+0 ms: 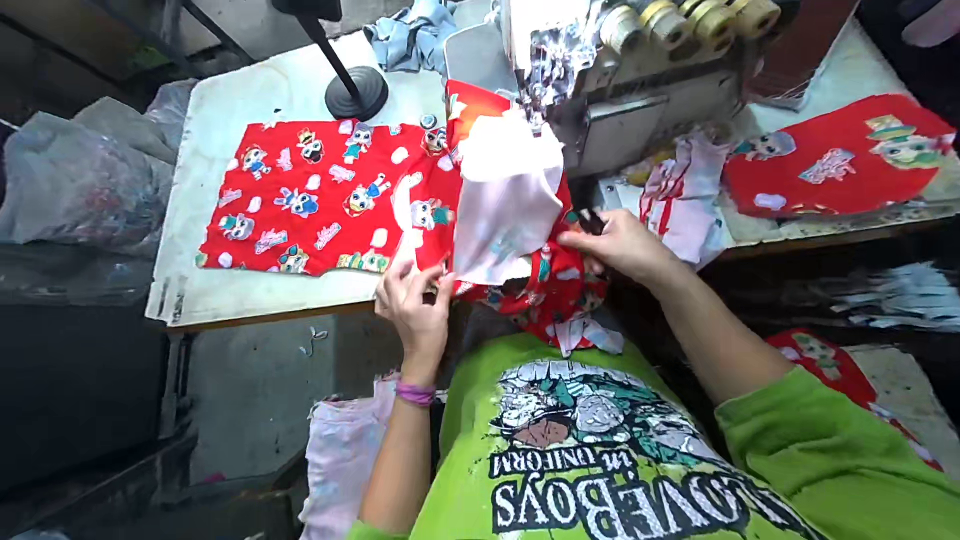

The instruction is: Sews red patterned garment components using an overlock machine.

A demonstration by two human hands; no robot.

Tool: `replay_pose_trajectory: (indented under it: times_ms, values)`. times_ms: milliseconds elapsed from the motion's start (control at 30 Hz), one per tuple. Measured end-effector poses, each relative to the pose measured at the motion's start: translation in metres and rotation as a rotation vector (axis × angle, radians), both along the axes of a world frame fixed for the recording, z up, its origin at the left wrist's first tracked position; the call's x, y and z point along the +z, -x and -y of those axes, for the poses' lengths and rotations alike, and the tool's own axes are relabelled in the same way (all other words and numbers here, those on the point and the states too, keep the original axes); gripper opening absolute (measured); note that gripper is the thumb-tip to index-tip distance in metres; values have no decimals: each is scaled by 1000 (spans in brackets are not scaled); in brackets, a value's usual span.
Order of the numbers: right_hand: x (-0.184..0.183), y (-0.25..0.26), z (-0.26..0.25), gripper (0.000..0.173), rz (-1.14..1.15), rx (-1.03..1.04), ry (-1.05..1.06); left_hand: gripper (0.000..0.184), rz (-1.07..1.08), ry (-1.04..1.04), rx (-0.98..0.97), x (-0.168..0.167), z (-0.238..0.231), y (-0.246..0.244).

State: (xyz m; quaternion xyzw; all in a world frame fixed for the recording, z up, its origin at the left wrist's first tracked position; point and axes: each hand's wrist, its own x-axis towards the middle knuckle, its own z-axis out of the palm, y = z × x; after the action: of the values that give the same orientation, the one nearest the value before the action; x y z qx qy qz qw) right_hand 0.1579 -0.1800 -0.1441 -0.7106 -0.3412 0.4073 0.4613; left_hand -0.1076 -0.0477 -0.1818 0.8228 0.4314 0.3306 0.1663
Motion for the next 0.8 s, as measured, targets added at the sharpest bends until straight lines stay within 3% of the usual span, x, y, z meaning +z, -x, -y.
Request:
replay_pose_trajectory:
  times_ms: [67,133,267,367,433,467,533,600,700,733,800]
  values:
    - [10,10,13,19,-125,-30,-31,28,91,8,49,4,4,27]
    - [30,31,21,10,-317,-51,-98,33,111,-158,56,33,-24,44]
    - [22,83,-6,16,-520,-218,-182,30,53,-551,-273,93,-138,30]
    - [2,100,-30,19,-595,-305,-222,29,-80,-368,-515,123,-192,-2]
    - [2,99,-33,18,-588,-324,-234,26,11,-315,-660,130,-175,-21]
    - [4,99,-29,17,-588,-329,-222,24,88,-286,-751,117,-153,-28]
    - [12,102,-17,16,-623,-328,-206,20,138,-199,-863,65,-103,-43]
    - [20,104,-8,14,-670,-307,-233,19,162,-16,-775,28,-80,-56]
    - [7,97,-4,17,-672,-303,-211,19,194,407,-676,67,-86,-59]
    - [-3,92,-3,20,-675,-320,-190,17,199,420,-734,79,-90,-59]
    - [-12,87,-4,21,-694,-318,-190,18,202,104,-844,81,-93,-55]
